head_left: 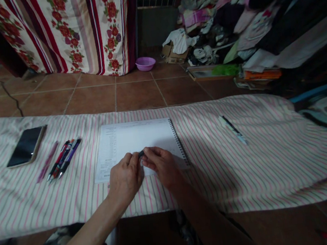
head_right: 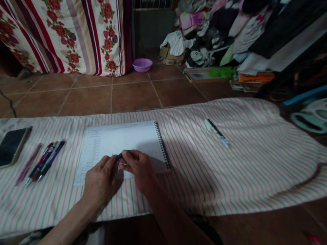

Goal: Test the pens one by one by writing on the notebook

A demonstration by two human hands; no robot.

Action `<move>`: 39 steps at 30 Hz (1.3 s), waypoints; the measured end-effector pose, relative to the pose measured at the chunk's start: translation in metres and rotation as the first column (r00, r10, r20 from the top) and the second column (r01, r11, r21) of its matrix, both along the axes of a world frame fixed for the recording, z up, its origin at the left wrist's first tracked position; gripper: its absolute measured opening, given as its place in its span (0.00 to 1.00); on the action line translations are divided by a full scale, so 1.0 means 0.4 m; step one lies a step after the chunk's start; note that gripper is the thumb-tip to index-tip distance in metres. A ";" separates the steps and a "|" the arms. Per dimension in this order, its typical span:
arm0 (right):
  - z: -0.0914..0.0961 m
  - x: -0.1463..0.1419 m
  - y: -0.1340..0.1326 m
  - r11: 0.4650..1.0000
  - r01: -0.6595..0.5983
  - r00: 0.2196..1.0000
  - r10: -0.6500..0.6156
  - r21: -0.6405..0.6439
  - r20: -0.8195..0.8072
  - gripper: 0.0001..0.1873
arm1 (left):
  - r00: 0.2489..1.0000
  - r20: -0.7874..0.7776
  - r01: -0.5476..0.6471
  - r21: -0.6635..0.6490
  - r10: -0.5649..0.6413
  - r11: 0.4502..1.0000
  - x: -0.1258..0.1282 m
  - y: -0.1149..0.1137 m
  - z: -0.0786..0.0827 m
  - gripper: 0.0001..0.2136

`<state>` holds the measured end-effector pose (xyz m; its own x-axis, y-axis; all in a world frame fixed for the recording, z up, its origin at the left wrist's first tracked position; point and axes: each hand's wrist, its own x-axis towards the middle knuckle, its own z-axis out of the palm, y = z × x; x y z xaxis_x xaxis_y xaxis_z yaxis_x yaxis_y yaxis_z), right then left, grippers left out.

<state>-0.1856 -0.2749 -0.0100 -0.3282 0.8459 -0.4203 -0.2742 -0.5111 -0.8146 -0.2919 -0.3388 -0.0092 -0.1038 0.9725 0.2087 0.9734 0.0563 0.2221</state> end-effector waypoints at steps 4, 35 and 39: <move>-0.002 0.001 0.006 0.999 0.040 0.997 -0.040 -0.001 0.070 0.17 | 1.000 -0.004 0.021 -0.013 -0.021 1.000 0.005 -0.004 0.003 0.12; 0.005 0.008 0.010 0.998 0.042 0.993 -0.047 0.053 0.107 0.16 | 0.997 0.057 -0.043 -0.028 0.044 0.999 0.006 0.002 0.007 0.14; 0.003 0.008 0.014 0.995 0.087 0.988 -0.092 0.046 0.122 0.17 | 0.995 0.083 -0.051 -0.022 0.052 0.998 0.003 0.000 0.006 0.14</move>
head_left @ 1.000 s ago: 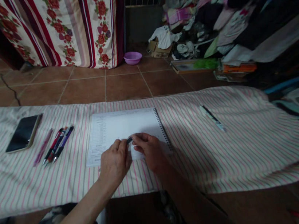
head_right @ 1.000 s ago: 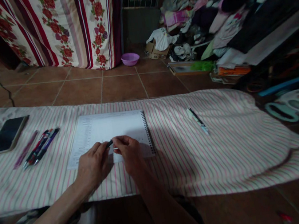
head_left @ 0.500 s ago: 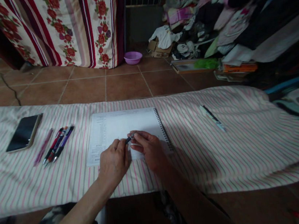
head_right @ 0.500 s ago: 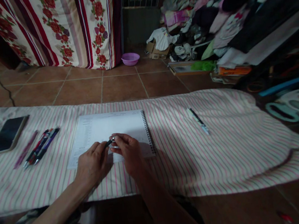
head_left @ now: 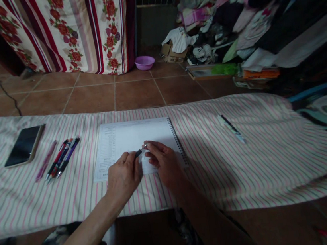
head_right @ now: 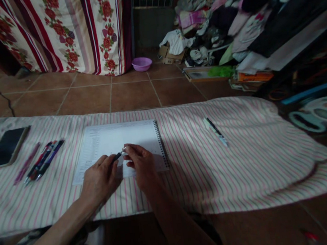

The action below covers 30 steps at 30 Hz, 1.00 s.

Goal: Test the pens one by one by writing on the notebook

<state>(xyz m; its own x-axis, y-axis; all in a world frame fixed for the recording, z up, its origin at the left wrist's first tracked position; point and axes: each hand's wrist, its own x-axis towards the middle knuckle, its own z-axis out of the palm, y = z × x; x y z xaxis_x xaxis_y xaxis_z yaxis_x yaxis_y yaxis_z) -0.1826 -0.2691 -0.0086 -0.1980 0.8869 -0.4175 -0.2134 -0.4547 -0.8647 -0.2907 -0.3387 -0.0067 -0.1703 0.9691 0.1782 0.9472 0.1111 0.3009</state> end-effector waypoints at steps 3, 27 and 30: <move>-0.002 0.001 0.005 1.000 0.029 1.000 -0.029 0.004 -0.007 0.17 | 1.000 -0.005 0.005 -0.002 -0.005 1.000 -0.002 0.001 -0.002 0.13; -0.066 0.105 0.078 0.834 -0.215 0.812 -0.137 0.509 0.567 0.13 | 0.985 -0.169 0.032 0.000 -0.031 1.000 0.010 0.039 -0.008 0.12; -0.068 0.109 0.083 0.760 -0.264 0.777 -0.197 0.594 0.597 0.12 | 0.985 -0.168 0.033 0.005 -0.032 0.999 0.011 0.039 -0.008 0.12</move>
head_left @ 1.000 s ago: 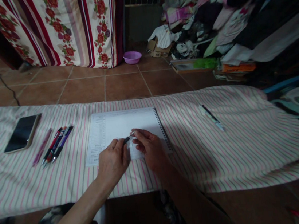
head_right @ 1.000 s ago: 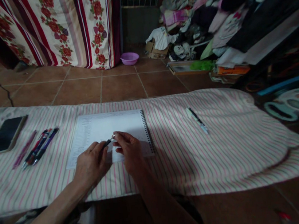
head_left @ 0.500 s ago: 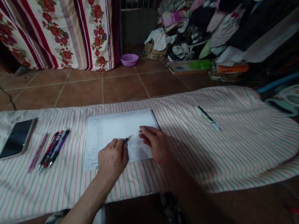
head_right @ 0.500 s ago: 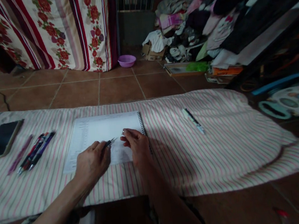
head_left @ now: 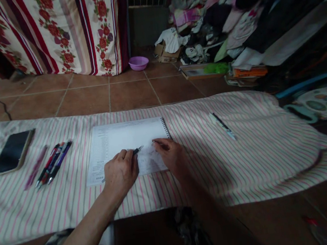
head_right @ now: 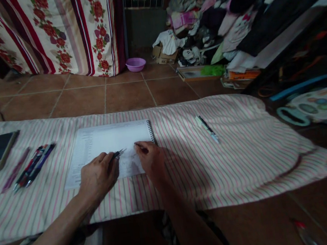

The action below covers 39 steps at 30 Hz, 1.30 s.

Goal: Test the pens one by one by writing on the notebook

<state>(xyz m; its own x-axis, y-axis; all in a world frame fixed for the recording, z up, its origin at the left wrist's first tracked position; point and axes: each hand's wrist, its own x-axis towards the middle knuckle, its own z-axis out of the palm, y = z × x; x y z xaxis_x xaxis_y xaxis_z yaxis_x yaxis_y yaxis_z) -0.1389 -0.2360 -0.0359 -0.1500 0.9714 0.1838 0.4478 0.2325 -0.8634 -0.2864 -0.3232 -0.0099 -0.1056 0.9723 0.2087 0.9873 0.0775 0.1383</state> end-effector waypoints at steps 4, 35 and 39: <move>0.001 0.001 0.002 0.995 0.031 0.998 -0.035 0.093 0.044 0.12 | 1.000 0.006 -0.002 0.004 0.002 1.000 0.000 -0.001 0.000 0.12; 0.019 0.003 -0.012 0.998 -0.028 1.000 0.028 -0.048 0.000 0.11 | 0.999 0.033 -0.037 -0.008 0.038 0.999 0.020 0.027 0.004 0.10; 0.018 0.010 -0.007 0.999 -0.025 0.995 0.022 0.026 0.095 0.11 | 0.998 0.048 -0.040 -0.017 0.041 0.999 0.018 0.027 0.005 0.10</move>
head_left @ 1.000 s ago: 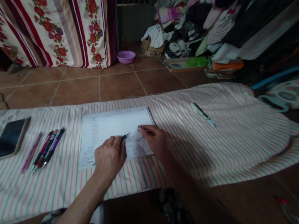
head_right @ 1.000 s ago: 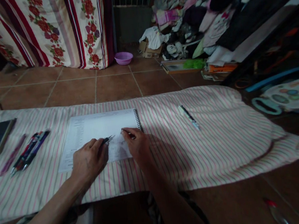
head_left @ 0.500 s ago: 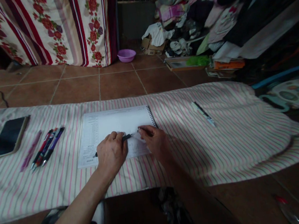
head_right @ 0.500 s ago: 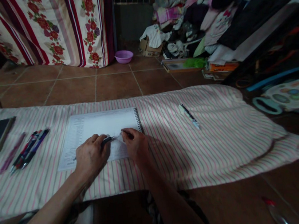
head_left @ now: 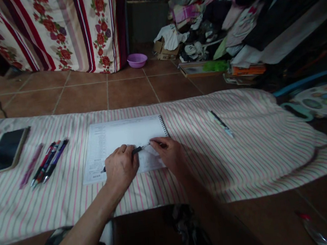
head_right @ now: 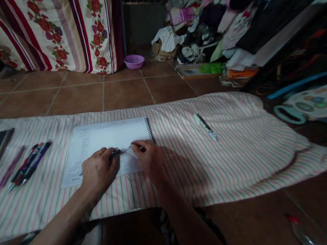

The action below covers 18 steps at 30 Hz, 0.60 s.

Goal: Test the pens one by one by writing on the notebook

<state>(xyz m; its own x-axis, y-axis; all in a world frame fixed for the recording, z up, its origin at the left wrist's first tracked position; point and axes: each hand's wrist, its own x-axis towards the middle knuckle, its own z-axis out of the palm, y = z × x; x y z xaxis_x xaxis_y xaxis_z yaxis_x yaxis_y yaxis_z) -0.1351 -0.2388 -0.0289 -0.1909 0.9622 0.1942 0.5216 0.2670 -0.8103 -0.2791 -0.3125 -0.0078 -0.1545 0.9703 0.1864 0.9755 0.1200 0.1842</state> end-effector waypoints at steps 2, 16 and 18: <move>0.001 0.001 -0.001 0.999 -0.009 1.000 0.009 0.038 0.017 0.11 | 1.000 -0.004 0.000 -0.002 0.000 1.000 0.000 0.000 0.000 0.10; -0.012 0.017 0.012 0.970 0.069 0.983 -0.106 0.235 0.150 0.10 | 0.998 -0.055 -0.016 0.040 0.018 0.999 0.004 -0.001 -0.001 0.10; -0.023 0.016 0.014 0.956 0.081 0.972 -0.139 0.281 0.192 0.09 | 0.998 -0.058 -0.016 0.048 0.019 0.999 0.004 -0.002 -0.002 0.10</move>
